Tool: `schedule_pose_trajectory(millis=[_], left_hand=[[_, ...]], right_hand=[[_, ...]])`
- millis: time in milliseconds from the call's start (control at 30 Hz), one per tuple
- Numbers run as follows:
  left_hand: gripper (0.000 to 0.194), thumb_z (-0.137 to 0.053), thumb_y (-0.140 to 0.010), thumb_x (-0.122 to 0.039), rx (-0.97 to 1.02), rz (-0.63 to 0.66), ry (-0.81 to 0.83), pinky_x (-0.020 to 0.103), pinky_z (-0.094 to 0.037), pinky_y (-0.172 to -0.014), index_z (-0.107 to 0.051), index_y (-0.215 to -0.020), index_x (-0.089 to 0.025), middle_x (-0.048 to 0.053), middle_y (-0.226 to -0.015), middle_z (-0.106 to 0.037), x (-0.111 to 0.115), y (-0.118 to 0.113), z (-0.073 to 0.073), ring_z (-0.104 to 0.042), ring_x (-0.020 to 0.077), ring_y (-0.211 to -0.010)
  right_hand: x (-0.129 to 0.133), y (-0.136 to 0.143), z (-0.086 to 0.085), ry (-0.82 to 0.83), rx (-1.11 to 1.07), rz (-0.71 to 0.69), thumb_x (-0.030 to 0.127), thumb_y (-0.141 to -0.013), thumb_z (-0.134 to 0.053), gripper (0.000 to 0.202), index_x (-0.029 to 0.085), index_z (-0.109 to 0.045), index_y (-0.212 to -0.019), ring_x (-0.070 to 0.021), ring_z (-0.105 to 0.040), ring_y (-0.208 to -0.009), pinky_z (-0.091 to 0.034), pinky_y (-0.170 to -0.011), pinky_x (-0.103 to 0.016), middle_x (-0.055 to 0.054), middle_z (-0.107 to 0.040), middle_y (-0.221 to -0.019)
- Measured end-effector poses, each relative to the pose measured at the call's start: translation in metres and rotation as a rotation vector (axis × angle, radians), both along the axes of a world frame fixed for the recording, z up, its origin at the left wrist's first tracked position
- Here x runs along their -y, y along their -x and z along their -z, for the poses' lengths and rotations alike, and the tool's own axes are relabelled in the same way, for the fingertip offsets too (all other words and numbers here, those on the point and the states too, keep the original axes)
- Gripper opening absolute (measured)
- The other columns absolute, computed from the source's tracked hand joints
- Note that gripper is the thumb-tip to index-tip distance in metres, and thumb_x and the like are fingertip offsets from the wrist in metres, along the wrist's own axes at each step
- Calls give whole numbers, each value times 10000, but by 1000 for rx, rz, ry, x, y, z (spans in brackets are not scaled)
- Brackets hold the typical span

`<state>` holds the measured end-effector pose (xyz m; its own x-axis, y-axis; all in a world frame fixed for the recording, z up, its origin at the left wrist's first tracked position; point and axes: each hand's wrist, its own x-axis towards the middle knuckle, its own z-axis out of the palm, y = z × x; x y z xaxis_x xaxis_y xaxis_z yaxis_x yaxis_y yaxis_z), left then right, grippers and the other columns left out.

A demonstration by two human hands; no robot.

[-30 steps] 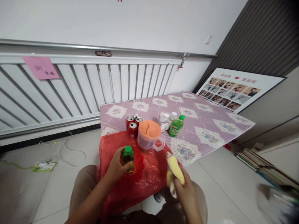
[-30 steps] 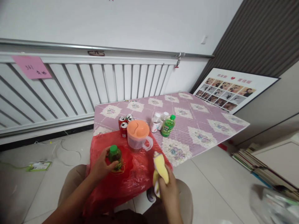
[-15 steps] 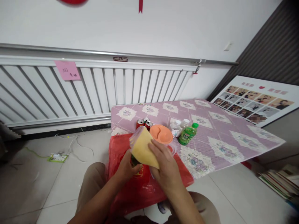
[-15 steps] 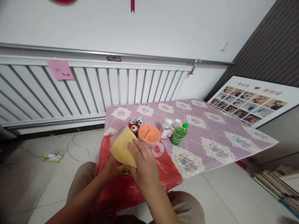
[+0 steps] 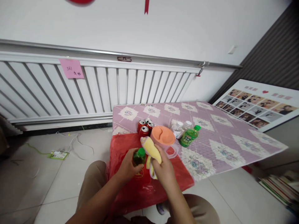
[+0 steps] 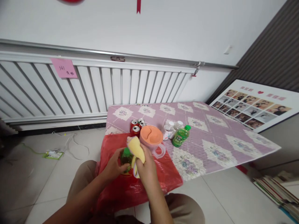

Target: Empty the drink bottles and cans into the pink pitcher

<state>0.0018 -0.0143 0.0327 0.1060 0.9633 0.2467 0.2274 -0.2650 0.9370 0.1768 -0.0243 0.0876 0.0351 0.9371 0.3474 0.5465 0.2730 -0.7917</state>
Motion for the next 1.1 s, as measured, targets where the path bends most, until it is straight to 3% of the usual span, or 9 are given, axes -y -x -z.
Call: schedule_pose_trajectory(millis=[100, 267, 400, 500, 600, 700, 833, 933, 1100], left_hand=[[618, -721, -696, -133, 34, 26, 11, 434, -491, -994, -492, -1267, -181, 103, -1210, -623, 0, 0, 1, -613, 243, -1102], [619, -768, -690, -186, 26, 9, 34, 421, -494, -966, -502, -1249, -182, 102, -1214, -614, 2, 2, -1, -607, 242, -1090], [651, -816, -652, -228, -14, -35, 69, 448, -493, -977, -519, -1229, -176, 99, -1202, -619, 1, 2, -1, -609, 256, -1087], [835, -871, -590, -271, -25, -49, 98, 501, -462, -1044, -487, -1327, -187, 135, -1316, -584, 0, 5, 0, -575, 312, -1200], [945, -841, -617, -231, 16, 86, 109, 509, -425, -1106, -395, -1449, -204, 156, -1435, -520, -1, 13, -1, -516, 332, -1310], [879, -736, -698, -165, 85, 290, 134, 478, -426, -1122, -342, -1483, -200, 145, -1461, -514, -2, 24, -6, -516, 298, -1329], [773, -684, -720, -108, 140, 365, 174, 465, -426, -1126, -395, -1429, -214, 120, -1440, -535, -5, 30, -9, -532, 274, -1320], [735, -686, -699, -70, 152, 284, 174, 462, -443, -1102, -437, -1375, -217, 113, -1386, -564, -2, 25, -3, -558, 266, -1275], [718, -776, -671, -150, 73, -14, 103, 501, -465, -1055, -464, -1316, -199, 129, -1318, -567, 6, 6, 13, -568, 289, -1217]], right_hand=[[13, 11, 17, 11, -10, -49, 150, -787, -499, 529, 198, -597, -1306, -257, -627, -1166, -509, -1001, -424, -110, -668, -1258], [35, 10, 39, -22, 26, -5, 155, -798, -527, 511, 184, -577, -1306, -271, -608, -1198, -498, -1017, -441, -138, -629, -1317], [35, 8, 40, -12, 23, 0, 139, -801, -511, 491, 171, -572, -1287, -271, -613, -1185, -509, -997, -446, -146, -637, -1289], [31, 11, 37, -4, 5, 1, 148, -802, -523, 475, 184, -587, -1271, -269, -620, -1167, -512, -988, -441, -132, -648, -1273], [28, 12, 36, 12, -11, -4, 155, -810, -522, 484, 181, -577, -1291, -265, -629, -1148, -515, -981, -438, -130, -652, -1261], [28, 11, 35, 48, -7, -22, 159, -816, -509, 495, 166, -557, -1308, -269, -625, -1155, -508, -991, -454, -139, -649, -1260], [30, 10, 36, 65, 11, -29, 171, -838, -497, 488, 157, -534, -1325, -272, -608, -1192, -499, -1012, -465, -150, -629, -1289], [34, 11, 39, 19, 30, -20, 148, -834, -494, 495, 164, -530, -1328, -269, -594, -1221, -497, -1024, -455, -153, -611, -1319], [43, 17, 48, -78, 80, 5, 141, -845, -500, 539, 199, -482, -1381, -276, -562, -1266, -480, -1051, -478, -143, -580, -1359]])
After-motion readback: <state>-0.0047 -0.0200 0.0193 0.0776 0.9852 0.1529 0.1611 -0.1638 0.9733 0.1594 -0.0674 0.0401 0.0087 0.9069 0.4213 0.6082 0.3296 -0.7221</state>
